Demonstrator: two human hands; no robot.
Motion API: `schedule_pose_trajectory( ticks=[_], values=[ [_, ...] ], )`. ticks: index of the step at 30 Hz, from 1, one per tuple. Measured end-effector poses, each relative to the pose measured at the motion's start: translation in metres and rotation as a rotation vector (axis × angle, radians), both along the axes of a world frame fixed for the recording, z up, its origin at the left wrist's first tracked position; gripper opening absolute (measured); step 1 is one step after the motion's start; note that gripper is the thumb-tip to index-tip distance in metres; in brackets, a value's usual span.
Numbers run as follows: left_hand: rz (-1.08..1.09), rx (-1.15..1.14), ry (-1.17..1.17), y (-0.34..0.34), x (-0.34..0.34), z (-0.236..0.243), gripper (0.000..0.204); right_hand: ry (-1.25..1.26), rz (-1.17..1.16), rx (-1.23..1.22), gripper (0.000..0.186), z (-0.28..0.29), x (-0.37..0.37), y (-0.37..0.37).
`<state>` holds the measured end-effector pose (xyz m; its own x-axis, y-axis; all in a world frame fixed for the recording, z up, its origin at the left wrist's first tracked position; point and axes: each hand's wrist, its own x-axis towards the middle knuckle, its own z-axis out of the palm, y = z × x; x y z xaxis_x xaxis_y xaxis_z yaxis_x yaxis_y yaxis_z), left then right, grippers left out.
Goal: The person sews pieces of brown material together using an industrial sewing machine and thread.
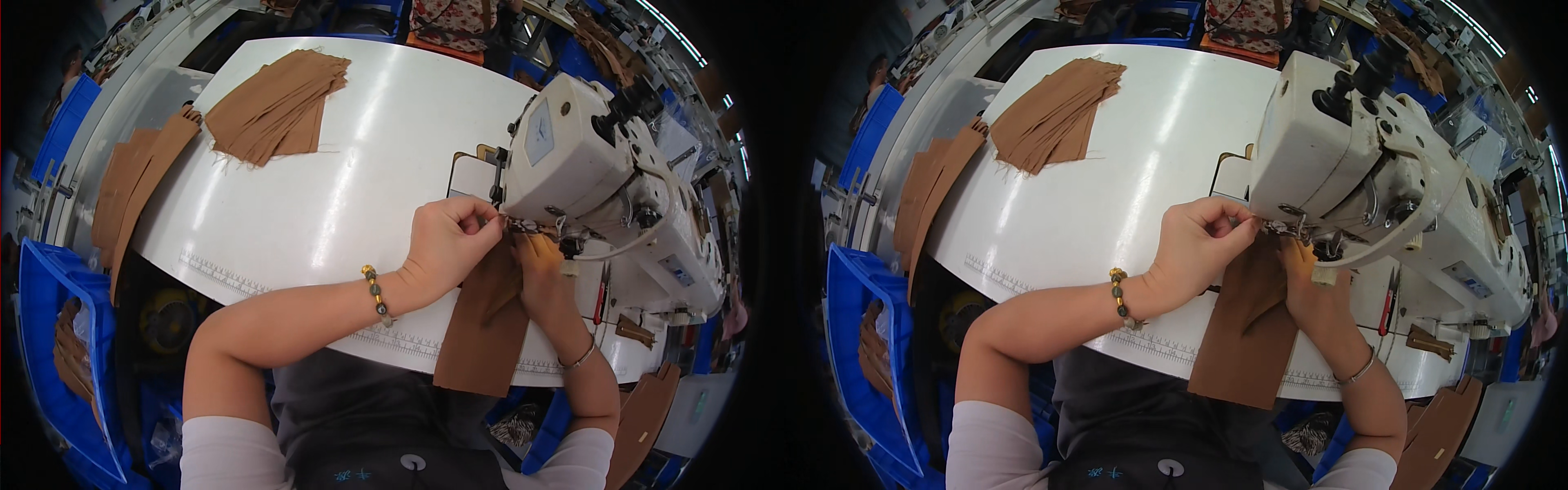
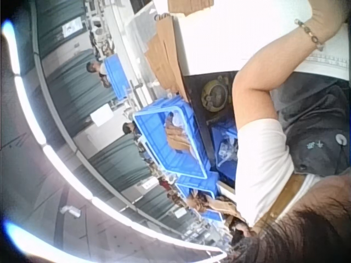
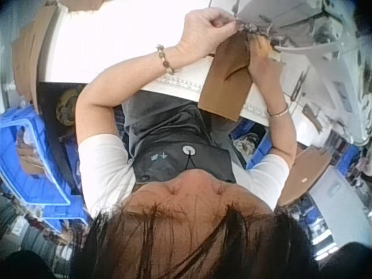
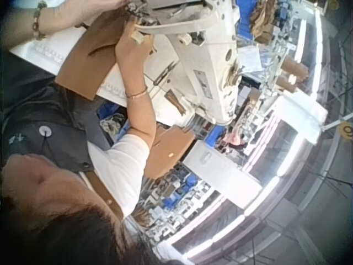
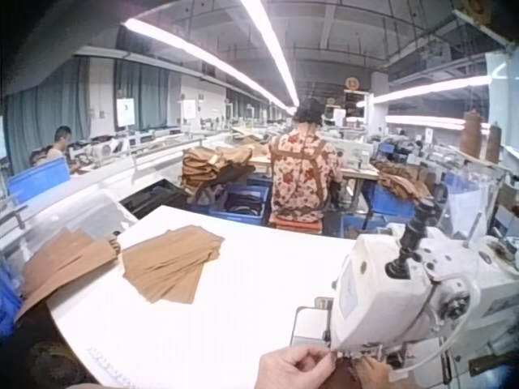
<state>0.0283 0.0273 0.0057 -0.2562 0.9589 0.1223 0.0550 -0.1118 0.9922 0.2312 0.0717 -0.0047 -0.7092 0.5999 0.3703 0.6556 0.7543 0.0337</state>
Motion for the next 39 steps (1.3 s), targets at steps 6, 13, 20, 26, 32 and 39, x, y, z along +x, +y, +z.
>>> schedule_pose_trajectory(
  ticks=[6,13,20,26,32,39],
  values=[
    [0.001,-0.033,0.042,-0.001,0.0,0.002,0.014,0.004,-0.007,-0.002,0.025,0.005,-0.004,-0.002],
    [0.005,0.018,0.073,0.007,0.004,-0.002,0.018,0.0,-0.031,-0.185,0.03,0.009,-0.004,-0.006],
    [0.011,0.036,-0.035,0.005,0.002,-0.004,0.014,-0.04,-0.077,-0.198,0.035,0.01,-0.005,-0.006],
    [-0.024,-0.012,-0.003,0.002,0.001,-0.002,0.014,-0.034,-0.061,-0.183,0.032,0.009,-0.004,-0.005],
    [0.015,0.03,0.027,0.002,0.006,0.0,0.019,-0.022,-0.062,-0.071,0.023,0.008,-0.005,-0.005],
    [0.05,0.042,-0.004,0.009,0.008,-0.005,0.018,0.031,-0.024,-0.181,0.028,0.009,-0.008,-0.008]
  ],
)
